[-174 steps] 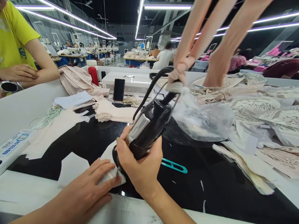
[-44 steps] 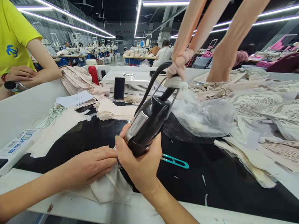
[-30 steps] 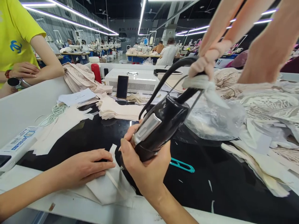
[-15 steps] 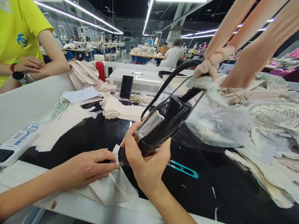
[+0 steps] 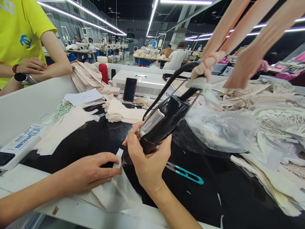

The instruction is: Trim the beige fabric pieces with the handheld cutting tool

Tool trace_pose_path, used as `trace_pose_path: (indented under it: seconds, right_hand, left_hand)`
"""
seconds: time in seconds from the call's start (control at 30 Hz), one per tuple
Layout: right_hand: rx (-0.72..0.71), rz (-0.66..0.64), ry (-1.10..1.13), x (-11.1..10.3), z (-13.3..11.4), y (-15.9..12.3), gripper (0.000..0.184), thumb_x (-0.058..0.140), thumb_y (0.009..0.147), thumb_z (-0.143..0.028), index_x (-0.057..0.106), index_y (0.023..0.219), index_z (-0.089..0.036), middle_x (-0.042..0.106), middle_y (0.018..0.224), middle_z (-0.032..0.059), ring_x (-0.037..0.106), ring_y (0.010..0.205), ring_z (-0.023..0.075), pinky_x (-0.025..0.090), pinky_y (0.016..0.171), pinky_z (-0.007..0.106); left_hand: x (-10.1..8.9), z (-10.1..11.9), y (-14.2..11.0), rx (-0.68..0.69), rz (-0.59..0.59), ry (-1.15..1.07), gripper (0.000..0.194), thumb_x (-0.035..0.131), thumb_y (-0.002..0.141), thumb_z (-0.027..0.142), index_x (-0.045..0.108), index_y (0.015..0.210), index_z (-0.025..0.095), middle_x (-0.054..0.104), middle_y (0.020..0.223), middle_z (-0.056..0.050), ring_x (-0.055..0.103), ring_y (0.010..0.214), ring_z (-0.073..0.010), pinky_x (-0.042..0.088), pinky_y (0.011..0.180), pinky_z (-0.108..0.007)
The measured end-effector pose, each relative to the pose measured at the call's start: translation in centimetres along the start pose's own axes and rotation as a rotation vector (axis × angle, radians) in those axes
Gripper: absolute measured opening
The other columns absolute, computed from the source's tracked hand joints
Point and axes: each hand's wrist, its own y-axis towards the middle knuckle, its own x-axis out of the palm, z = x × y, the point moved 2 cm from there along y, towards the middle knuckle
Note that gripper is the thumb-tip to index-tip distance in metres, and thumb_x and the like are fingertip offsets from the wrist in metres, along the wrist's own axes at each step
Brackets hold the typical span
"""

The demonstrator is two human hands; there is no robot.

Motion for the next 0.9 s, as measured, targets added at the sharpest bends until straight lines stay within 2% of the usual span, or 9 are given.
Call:
trace_pose_path:
  seconds: [0.37,0.53,0.7,0.83,0.9]
  right_hand:
    - [0.001,0.037,-0.070,-0.5,0.8,0.3,0.030,0.080,0.080,-0.024,0.059,0.101,-0.028,0.066,0.078,-0.0066,0.064,0.058,0.0125,0.058,0.057,0.029]
    - [0.052,0.077,-0.112,-0.7,0.9,0.9,0.037,0.086,0.071,-0.030,0.059,0.097,-0.027,0.065,0.075,-0.0055,0.063,0.057,0.0155,0.058,0.055,0.034]
    - [0.025,0.123,-0.260,-1.9,0.0,2.0,0.045,0.090,0.065,-0.039,0.060,0.098,-0.028,0.068,0.078,-0.0036,0.065,0.057,0.0183,0.058,0.064,0.040]
    - [-0.001,0.143,-0.575,-3.7,-0.7,3.0,0.044,0.087,0.069,-0.050,0.065,0.102,-0.031,0.073,0.094,0.0033,0.070,0.081,0.0267,0.057,0.083,0.047]
    - [0.030,0.117,-0.653,-5.2,-0.2,3.3,0.042,0.085,0.072,-0.052,0.067,0.106,-0.035,0.074,0.100,0.0053,0.070,0.092,0.0303,0.056,0.082,0.045]
  left_hand:
    - [-0.1,0.2,0.6,-0.036,0.010,0.012,0.027,0.051,0.108,0.027,0.068,0.129,0.023,0.064,0.134,-0.011,0.066,0.119,-0.0238,0.054,0.103,-0.031]
    - [-0.1,-0.2,1.1,-0.072,0.000,0.000,0.031,0.053,0.108,0.030,0.066,0.134,0.020,0.067,0.132,-0.010,0.066,0.118,-0.0230,0.052,0.104,-0.031]
    - [-0.2,-0.6,2.7,-0.140,-0.003,0.047,0.029,0.055,0.107,0.024,0.066,0.132,0.015,0.072,0.119,-0.011,0.068,0.109,-0.0233,0.055,0.097,-0.032]
    - [0.1,-1.0,3.6,-0.131,0.004,0.117,0.024,0.056,0.105,0.019,0.067,0.126,0.016,0.071,0.123,-0.012,0.067,0.107,-0.0241,0.053,0.096,-0.034]
    - [0.2,-1.2,3.6,-0.123,-0.015,0.175,0.024,0.054,0.104,0.014,0.066,0.124,0.017,0.071,0.121,-0.012,0.067,0.103,-0.0231,0.053,0.092,-0.033]
